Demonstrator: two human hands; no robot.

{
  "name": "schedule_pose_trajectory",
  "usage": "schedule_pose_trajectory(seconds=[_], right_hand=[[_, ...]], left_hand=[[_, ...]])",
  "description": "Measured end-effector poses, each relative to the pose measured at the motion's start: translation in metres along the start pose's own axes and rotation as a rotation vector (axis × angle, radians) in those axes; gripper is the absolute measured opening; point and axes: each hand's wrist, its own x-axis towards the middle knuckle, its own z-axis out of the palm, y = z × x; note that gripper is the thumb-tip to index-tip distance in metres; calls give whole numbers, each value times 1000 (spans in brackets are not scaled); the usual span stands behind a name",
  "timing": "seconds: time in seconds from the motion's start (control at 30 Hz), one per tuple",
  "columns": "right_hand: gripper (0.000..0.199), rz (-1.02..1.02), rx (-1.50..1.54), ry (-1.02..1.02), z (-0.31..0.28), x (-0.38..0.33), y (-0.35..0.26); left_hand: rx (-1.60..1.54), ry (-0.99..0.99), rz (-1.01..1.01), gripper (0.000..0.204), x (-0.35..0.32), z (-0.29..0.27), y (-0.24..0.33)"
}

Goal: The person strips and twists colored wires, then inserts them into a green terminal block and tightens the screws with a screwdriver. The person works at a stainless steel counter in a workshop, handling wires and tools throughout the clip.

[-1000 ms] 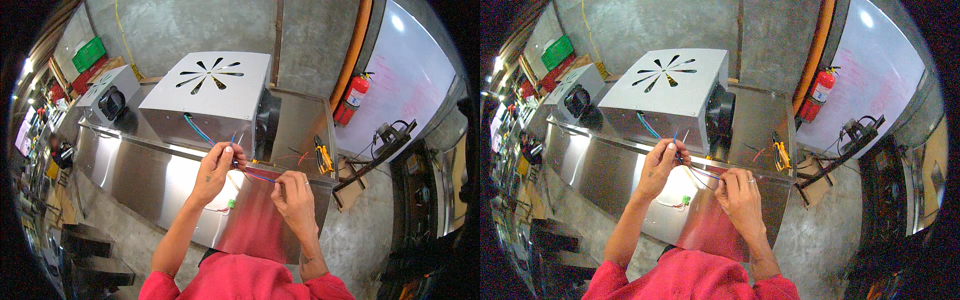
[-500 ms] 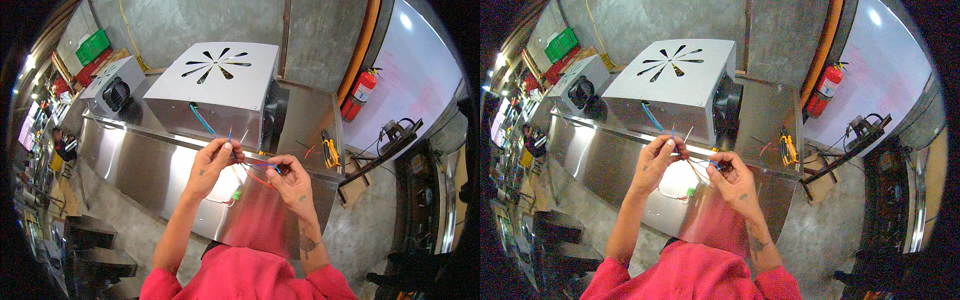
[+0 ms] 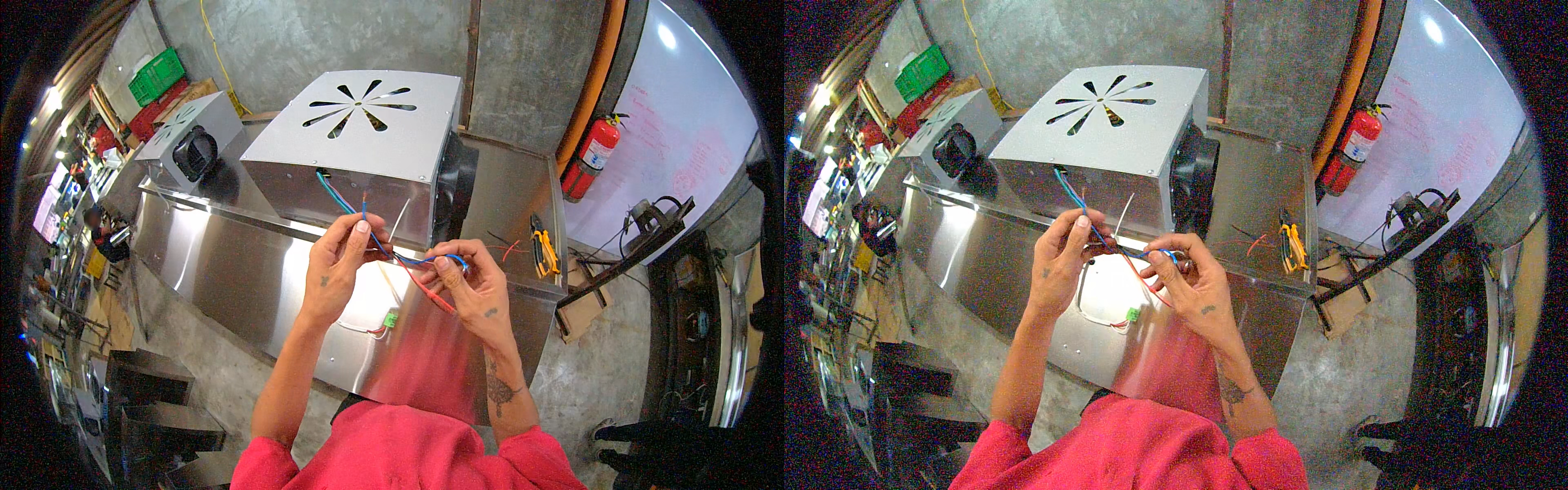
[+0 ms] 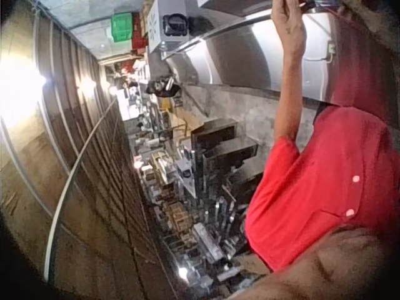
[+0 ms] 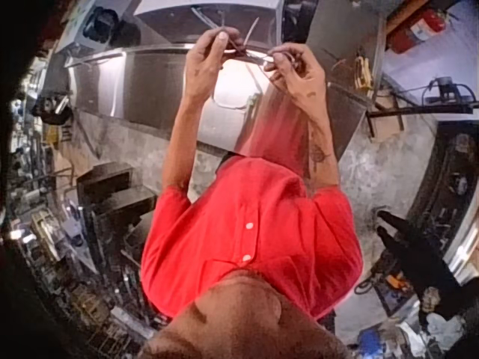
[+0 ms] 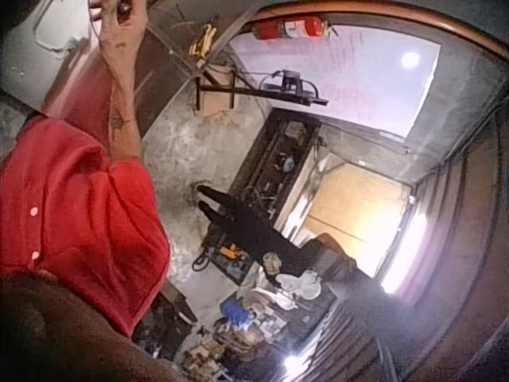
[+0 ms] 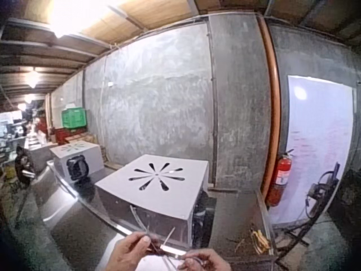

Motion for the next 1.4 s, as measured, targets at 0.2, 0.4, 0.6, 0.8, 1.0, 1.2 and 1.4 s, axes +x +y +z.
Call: schedule_pose_trajectory(seconds=[0.2,0.4,0.6,0.8,1.0,1.2,1.4], right_hand=[[21,-21,16,-15,-1,-4,9],[19,-12,30,-33,4,-8,10],[19,15,11,-34,4,-12,12],[17,26,147,-44,10,-26,18],[14,-199,-90,-61,3,-42,34],[46,-732,-882,-37,3,-57,34],[39,-711,-958,122,35,-61,32]], left_hand=[[51,53,40,29,-11,-3,-8],[-21,111,36,29,-29,-9,-21],[-122,100,34,26,-37,-10,-23],[-216,104,41,24,-40,-6,-20],[-265,123,8,25,-37,-2,-13],[-198,101,23,23,-36,6,-13],[-90,67,43,28,-40,15,-15]])
